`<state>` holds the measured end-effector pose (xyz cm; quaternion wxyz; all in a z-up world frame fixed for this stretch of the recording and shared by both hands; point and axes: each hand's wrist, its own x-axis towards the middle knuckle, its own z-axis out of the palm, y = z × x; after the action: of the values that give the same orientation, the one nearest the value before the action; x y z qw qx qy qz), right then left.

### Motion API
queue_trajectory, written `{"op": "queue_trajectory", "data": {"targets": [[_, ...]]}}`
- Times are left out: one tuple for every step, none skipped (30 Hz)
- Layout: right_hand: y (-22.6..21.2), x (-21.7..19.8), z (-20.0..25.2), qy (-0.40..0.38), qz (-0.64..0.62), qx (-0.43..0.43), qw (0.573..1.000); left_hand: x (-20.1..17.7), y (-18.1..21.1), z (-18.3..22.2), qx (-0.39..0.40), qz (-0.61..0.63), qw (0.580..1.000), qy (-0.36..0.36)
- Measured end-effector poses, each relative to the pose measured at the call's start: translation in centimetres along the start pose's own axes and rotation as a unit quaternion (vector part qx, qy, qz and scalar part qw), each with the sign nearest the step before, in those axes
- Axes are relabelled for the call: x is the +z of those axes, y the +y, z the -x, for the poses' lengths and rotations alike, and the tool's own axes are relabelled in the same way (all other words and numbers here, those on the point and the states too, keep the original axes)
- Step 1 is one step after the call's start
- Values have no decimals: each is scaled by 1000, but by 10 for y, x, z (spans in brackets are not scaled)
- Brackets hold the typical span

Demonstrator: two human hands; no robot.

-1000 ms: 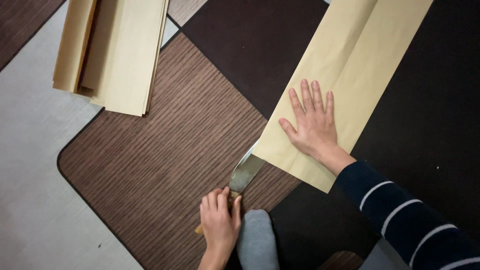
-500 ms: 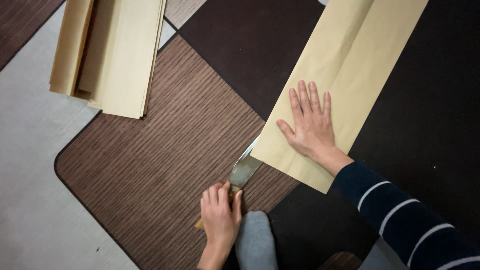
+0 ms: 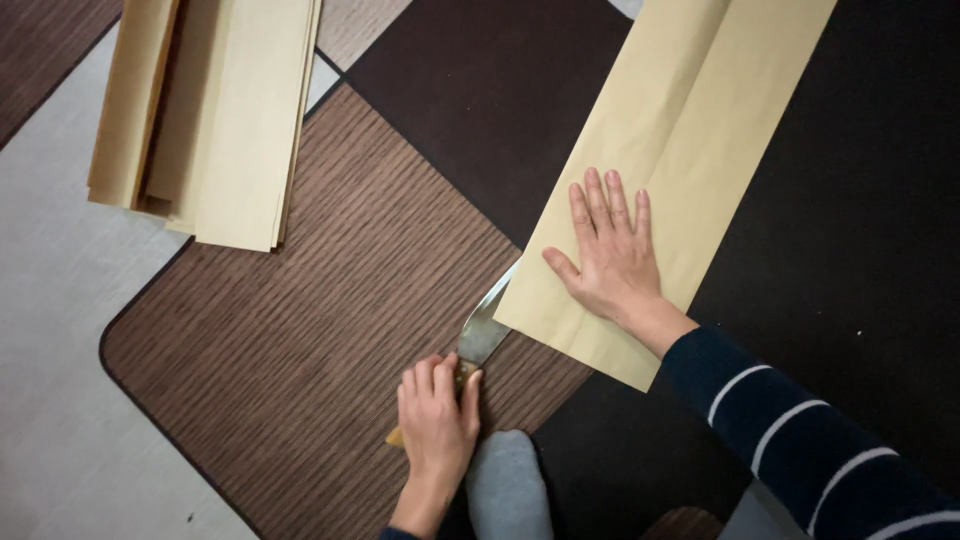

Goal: Scoring thin cardboard sheets with a knife and folding them along the lines to prepare packaging.

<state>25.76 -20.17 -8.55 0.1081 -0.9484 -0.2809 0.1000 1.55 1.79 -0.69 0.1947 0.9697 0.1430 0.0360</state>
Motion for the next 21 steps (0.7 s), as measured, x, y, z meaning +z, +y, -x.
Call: {"op": "queue_trajectory", "data": {"targets": [[1, 0, 0, 0, 1, 1, 1000, 1, -2, 4, 1, 1, 1000, -1], [2, 1, 0, -2, 6, 0, 1000, 2, -5, 8, -2, 6, 1000, 3], [1, 1, -2, -3, 11, -1, 1000, 2, -9, 10, -4, 9, 1000, 7], [1, 1, -3, -1, 10, 0, 1000, 4, -10, 9, -3, 9, 1000, 7], [0, 1, -2, -1, 10, 1, 1000, 5, -10, 9, -5, 2, 1000, 5], [0, 1, 0, -1, 10, 1, 1000, 7, -11, 10, -6, -5, 1000, 4], [1, 1, 0, -1, 10, 2, 1000, 5, -8, 4, -6, -4, 1000, 3], [1, 2, -1, -1, 12, 2, 1000, 3, -5, -2, 1, 0, 1000, 2], [1, 2, 0, -1, 13, 2, 1000, 0, -2, -7, 7, 4, 1000, 0], [1, 2, 0, -2, 13, 2, 1000, 2, -1, -11, 7, 4, 1000, 0], [1, 1, 0, -1, 10, 1, 1000, 4, 0, -14, 12, -1, 1000, 1], [0, 1, 0, -1, 6, 0, 1000, 5, 1, -18, 17, -6, 1000, 2], [0, 1, -1, -1, 6, 0, 1000, 4, 3, -22, 17, -7, 1000, 2], [0, 1, -1, -4, 6, 2, 1000, 4, 5, -25, 22, 2, 1000, 6], [1, 1, -1, -8, 7, 4, 1000, 3, 7, -28, 27, 11, 1000, 10], [0, 1, -1, -8, 7, 5, 1000, 2, 5, -28, 28, 11, 1000, 9], [0, 1, -1, -6, 5, 3, 1000, 2, 5, -28, 25, 7, 1000, 2], [0, 1, -1, -5, 4, 2, 1000, 1, 4, -27, 23, 2, 1000, -5], [1, 1, -1, -4, 5, 3, 1000, 1, 2, -24, 24, 3, 1000, -4], [1, 1, -1, -2, 4, 2, 1000, 2, 0, -20, 15, 6, 1000, -11], [0, 1, -1, -1, 3, 1, 1000, 1, -2, -17, 6, 9, 1000, -19]]}}
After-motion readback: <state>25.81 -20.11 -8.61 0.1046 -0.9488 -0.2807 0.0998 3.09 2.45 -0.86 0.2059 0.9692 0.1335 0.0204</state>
